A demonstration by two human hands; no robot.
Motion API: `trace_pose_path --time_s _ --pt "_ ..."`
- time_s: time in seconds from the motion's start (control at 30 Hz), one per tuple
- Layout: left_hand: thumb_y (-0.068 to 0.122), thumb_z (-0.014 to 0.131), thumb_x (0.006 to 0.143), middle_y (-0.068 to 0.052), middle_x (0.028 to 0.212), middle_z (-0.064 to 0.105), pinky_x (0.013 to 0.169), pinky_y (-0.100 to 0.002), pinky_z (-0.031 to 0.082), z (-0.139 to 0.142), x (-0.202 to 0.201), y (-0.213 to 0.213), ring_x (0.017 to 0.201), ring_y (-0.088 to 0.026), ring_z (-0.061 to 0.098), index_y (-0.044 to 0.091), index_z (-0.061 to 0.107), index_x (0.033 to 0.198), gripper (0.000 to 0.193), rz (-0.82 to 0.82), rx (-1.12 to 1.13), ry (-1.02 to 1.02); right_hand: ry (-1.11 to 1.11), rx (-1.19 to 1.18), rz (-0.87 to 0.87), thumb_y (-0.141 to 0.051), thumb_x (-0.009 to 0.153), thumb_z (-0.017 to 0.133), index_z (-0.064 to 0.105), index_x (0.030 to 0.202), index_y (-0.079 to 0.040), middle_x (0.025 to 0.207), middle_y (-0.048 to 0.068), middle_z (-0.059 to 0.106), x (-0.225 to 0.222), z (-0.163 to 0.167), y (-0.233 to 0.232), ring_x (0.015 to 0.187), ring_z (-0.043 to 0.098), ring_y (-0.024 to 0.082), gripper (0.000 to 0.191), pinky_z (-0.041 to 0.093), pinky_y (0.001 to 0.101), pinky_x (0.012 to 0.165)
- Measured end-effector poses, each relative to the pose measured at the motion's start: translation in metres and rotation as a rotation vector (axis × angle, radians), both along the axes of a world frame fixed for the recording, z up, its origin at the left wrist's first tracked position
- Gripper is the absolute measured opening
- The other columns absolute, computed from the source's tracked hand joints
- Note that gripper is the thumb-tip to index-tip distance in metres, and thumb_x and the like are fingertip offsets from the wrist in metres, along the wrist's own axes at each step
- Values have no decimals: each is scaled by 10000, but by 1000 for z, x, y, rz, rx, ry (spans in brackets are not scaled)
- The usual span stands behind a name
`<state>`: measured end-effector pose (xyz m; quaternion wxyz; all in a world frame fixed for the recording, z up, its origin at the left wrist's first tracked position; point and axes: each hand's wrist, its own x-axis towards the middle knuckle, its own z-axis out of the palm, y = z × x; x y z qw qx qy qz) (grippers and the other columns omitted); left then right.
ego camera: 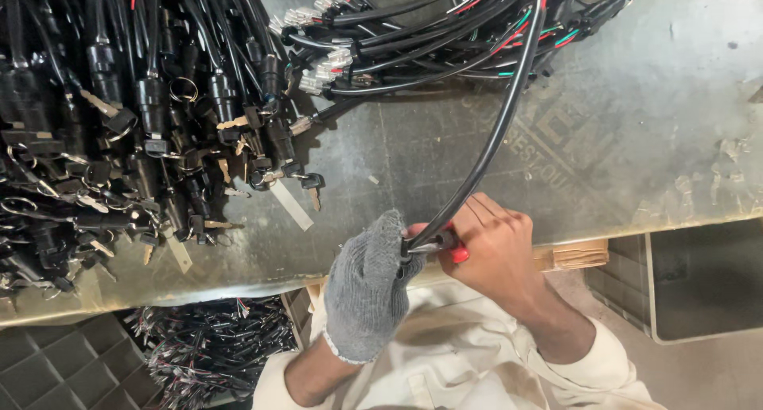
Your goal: The person repeatedly picks up ignition switch assemblies from a pile on a metal table, uses red-handled pliers to cut the black outer sheath near the connector, and places the trimmed units into a separate pile. The process is repeated for multiple units throughout the clip.
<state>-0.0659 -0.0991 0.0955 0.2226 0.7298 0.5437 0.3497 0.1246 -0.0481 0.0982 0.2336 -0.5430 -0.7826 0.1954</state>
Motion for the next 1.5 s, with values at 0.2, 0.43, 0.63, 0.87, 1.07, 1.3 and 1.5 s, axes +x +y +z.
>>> trace_pose_path --time_s 0.2,0.43,0.63,0.87,1.07,1.3,1.5 --pt "83 735 830 -188 1244 671 859 -469 530 -4 -1 -2 1027 -365 646 64 572 1399 592 36 61 262 10 11 -37 -126 632 781 572 862 -82 778 61 622 -1 -8 -14 748 650 286 314 490 417 604" --pt "31 689 801 -160 1256 674 898 -470 539 4 -9 13 1057 -356 665 74 573 1361 574 -38 134 205 267 -93 12 -137 665 823 589 968 -42 788 100 608 -12 7 -19 711 623 315 395 494 416 608" --pt "140 700 958 -141 1242 700 882 -401 554 32 -18 14 1066 -325 683 -25 445 1510 630 -165 -153 -149 132 24 -71 -163 606 842 588 819 -67 753 88 630 -15 -6 -10 666 629 312 345 479 411 576" --pt "226 719 981 -97 1110 723 917 -294 591 48 -26 10 1004 -172 711 30 441 1577 686 -320 -737 -769 459 51 320 -147 696 867 550 822 -62 771 89 576 -6 -26 26 746 622 299 351 489 379 634" --pt "179 723 948 -119 1138 710 857 -343 568 45 -18 10 952 -233 714 35 544 1482 582 -98 -355 -265 476 -107 223 -54 639 725 561 897 -59 883 96 612 -13 0 11 833 627 321 306 507 405 711" --pt "202 772 931 -99 971 748 689 -373 554 41 -39 31 802 -255 708 91 651 1179 298 196 -156 167 -116 164 -6 -243 646 763 632 1008 -49 1029 96 673 0 -10 20 984 638 337 432 494 457 773" --pt "256 513 1092 -192 1139 714 779 -382 607 107 -125 82 940 -238 707 19 516 1449 428 497 -124 305 -204 322 25 -240 897 801 657 1314 -82 1304 102 632 27 35 80 1264 579 357 469 452 481 994"
